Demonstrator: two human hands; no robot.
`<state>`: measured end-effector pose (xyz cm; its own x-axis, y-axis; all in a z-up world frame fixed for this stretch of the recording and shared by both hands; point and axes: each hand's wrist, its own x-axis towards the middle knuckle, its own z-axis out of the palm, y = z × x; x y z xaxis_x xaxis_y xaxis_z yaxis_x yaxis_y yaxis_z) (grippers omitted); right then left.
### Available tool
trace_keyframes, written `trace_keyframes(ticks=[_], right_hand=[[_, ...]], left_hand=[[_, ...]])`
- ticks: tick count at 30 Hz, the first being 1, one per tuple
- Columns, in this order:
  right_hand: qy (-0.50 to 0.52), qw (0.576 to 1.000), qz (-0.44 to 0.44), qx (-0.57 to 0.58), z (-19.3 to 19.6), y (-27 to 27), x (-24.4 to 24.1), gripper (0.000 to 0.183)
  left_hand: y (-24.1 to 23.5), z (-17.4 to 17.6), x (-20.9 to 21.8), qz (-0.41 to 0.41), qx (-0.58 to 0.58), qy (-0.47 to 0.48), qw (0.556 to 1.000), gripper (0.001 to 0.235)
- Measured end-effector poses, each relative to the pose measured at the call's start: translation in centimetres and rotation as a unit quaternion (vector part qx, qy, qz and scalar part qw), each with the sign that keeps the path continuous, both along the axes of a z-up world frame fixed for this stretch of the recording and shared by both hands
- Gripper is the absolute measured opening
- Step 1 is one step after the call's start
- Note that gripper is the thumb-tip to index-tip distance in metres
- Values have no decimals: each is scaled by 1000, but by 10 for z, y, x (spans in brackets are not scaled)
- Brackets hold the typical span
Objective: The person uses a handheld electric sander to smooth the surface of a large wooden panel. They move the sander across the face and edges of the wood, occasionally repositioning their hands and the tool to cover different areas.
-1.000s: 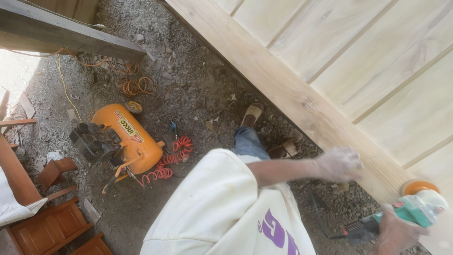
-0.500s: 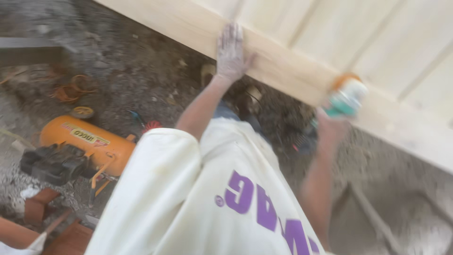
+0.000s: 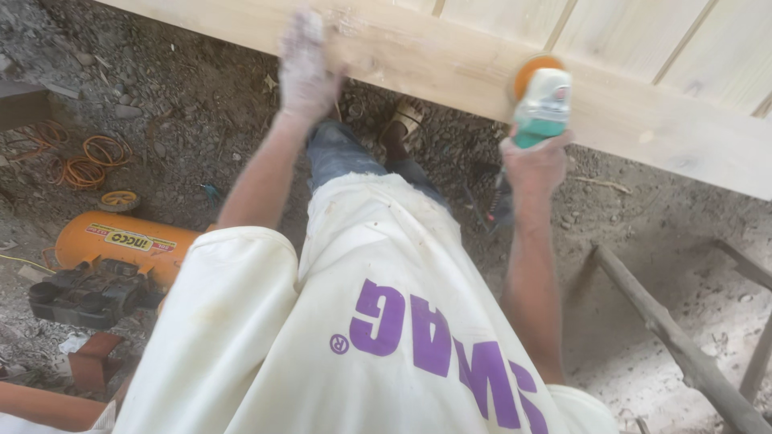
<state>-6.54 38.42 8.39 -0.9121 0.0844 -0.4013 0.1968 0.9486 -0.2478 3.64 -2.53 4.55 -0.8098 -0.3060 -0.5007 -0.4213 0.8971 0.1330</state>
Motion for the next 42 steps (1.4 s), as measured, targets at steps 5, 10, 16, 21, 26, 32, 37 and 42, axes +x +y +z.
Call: trace_keyframes(ticks=[5,10,16,21,26,32,37,42], right_hand=[[107,986,-58,-116,-3,87,-27,78],[100,975,-142,-140,-7,96,-28,79],[73,986,-98,-112,-2,15,2,85],[14,1000,-2,4,-1,-83,25,92],[-66,996,8,-63,-4,-202,40,75],[-23,986,154,-67,-24,-331,64,60],[108,955,255,-107,-32,-409,85,74],[96,953,273,-95,-23,-428,83,70]], left_hand=[[-76,0,10,177,-47,-10,983,100],[-32,-16,-27,145,-47,-57,987,100],[116,-20,-36,-103,145,241,954,93],[148,19,-20,65,490,66,867,75],[84,15,-11,239,620,13,747,92],[-27,-2,23,369,633,68,677,115],[-100,-2,46,425,655,144,608,107],[-115,-1,48,416,667,173,594,100]])
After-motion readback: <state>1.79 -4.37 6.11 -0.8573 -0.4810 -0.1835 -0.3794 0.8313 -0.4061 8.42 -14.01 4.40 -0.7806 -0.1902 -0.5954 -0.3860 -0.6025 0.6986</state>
